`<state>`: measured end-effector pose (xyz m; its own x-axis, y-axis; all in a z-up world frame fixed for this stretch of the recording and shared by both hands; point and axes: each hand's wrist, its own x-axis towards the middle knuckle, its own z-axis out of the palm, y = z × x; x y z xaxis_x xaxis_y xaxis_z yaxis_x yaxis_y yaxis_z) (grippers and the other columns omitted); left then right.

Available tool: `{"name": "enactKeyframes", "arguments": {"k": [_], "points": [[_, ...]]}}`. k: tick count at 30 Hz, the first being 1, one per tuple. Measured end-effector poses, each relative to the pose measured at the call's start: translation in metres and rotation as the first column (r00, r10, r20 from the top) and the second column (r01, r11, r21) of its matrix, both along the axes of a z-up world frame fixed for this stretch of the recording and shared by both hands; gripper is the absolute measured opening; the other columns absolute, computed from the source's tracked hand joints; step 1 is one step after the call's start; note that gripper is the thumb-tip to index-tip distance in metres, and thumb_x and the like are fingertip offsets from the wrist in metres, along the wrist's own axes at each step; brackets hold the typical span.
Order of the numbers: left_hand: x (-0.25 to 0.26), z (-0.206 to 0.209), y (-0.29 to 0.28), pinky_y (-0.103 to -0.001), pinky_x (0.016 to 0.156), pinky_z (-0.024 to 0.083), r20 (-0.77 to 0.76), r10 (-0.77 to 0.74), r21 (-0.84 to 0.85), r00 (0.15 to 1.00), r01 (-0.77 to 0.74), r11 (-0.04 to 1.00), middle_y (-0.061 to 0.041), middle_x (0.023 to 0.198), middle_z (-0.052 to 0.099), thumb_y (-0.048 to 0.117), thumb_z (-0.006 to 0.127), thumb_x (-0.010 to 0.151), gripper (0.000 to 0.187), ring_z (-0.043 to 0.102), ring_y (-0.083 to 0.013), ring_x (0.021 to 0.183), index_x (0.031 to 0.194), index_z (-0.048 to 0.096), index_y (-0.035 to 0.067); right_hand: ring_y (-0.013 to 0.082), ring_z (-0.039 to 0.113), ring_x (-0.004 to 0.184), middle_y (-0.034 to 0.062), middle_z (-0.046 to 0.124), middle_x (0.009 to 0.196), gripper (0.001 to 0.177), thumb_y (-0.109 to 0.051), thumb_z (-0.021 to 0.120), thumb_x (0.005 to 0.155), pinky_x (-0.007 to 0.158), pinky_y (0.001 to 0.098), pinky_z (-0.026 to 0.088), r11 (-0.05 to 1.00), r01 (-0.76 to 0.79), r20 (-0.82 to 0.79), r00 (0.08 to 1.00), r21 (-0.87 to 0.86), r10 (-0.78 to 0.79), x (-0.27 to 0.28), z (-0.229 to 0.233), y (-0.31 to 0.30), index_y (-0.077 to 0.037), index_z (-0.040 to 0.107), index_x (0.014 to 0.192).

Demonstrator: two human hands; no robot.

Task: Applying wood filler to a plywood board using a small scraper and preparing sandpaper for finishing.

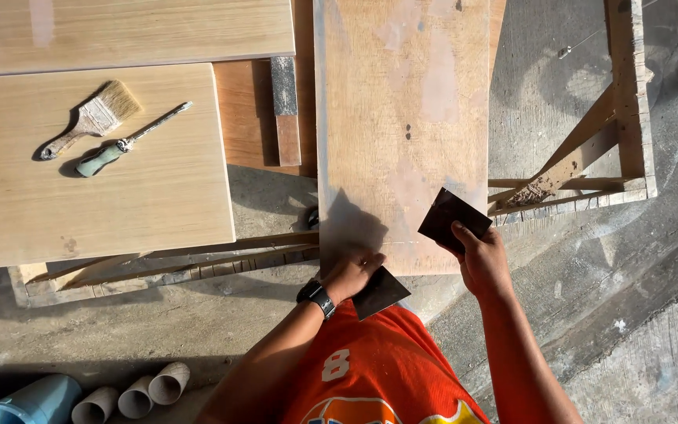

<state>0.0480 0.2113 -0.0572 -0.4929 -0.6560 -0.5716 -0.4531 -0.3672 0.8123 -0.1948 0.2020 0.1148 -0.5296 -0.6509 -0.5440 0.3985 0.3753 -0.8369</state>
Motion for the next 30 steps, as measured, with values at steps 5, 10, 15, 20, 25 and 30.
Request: {"name": "enactKeyframes", "arguments": {"k": [5, 10, 15, 20, 25, 30], "points": [[0.001, 0.02, 0.042, -0.05, 0.098, 0.058, 0.033, -0.022, 0.07, 0.999, 0.02, 0.997, -0.018, 0.105, 0.081, 0.053, 0.062, 0.109, 0.046, 0.074, -0.0421, 0.115, 0.101, 0.08, 0.012, 0.0397, 0.081, 0.094, 0.0221, 0.075, 0.095, 0.02, -0.005, 0.078, 0.1, 0.087, 0.0583, 0.068, 0.984, -0.175, -0.1, 0.979, 0.029, 0.177, -0.011, -0.034, 0.017, 0.005, 0.074, 0.117], [0.05, 0.1, 0.045, -0.041, 0.093, 0.06, 0.307, 0.003, -0.03, 0.952, 0.007, 1.0, -0.006, 0.11, 0.081, 0.068, 0.056, 0.105, 0.046, 0.074, -0.0317, 0.119, 0.103, 0.086, 0.033, 0.0332, 0.08, 0.096, 0.0192, 0.078, 0.094, 0.019, -0.009, 0.078, 0.102, 0.086, 0.0549, 0.067, 0.881, -0.459, -0.244, 0.847, 0.111, 0.472, 0.001, -0.049, 0.012, 0.001, 0.078, 0.118], [0.087, 0.048, 0.075, -0.049, 0.088, 0.057, 0.14, 0.185, 0.068, 0.973, -0.196, 0.978, -0.018, 0.095, 0.076, 0.05, 0.057, 0.111, 0.045, 0.073, -0.036, 0.101, 0.1, 0.077, 0.011, 0.0413, 0.078, 0.106, 0.0118, 0.084, 0.107, 0.035, -0.016, 0.069, 0.102, 0.089, 0.0536, 0.063, 0.516, -0.771, -0.628, 0.199, 0.373, 0.753, 0.054, -0.01, -0.015, -0.025, 0.081, 0.134], [0.12, -0.001, 0.086, -0.041, 0.081, 0.057, 0.112, 0.294, 0.141, 0.949, -0.308, 0.941, -0.011, 0.085, 0.075, 0.048, 0.063, 0.109, 0.04, 0.071, -0.0236, 0.091, 0.094, 0.077, 0.013, 0.0435, 0.077, 0.111, 0.0162, 0.082, 0.119, 0.038, -0.004, 0.063, 0.103, 0.096, 0.0548, 0.063, 0.298, -0.826, -0.67, -0.124, 0.478, 0.732, 0.099, 0.001, -0.063, -0.014, 0.077, 0.138], [0.144, 0.035, 0.084, -0.033, 0.075, 0.053, 0.041, 0.461, 0.221, 0.886, -0.458, 0.861, -0.007, 0.075, 0.067, 0.034, 0.066, 0.107, 0.033, 0.062, -0.0151, 0.084, 0.085, 0.074, 0.01, 0.0384, 0.078, 0.11, 0.0101, 0.083, 0.12, 0.038, -0.01, 0.062, 0.105, 0.095, 0.0513, 0.063, 0.216, -0.738, -0.627, -0.338, 0.639, 0.702, 0.118, -0.029, -0.091, -0.02, 0.077, 0.138], [0.181, 0.036, 0.086, -0.03, 0.072, 0.052, -0.005, 0.495, 0.227, 0.869, -0.481, 0.847, -0.004, 0.074, 0.065, 0.029, 0.067, 0.107, 0.032, 0.062, -0.0139, 0.084, 0.083, 0.074, 0.009, 0.0348, 0.079, 0.11, 0.0085, 0.083, 0.119, 0.035, -0.011, 0.064, 0.105, 0.095, 0.0494, 0.064, 0.214, -0.653, -0.575, -0.407, 0.727, 0.71, 0.138, -0.016, -0.09, -0.019, 0.078, 0.137]]}}
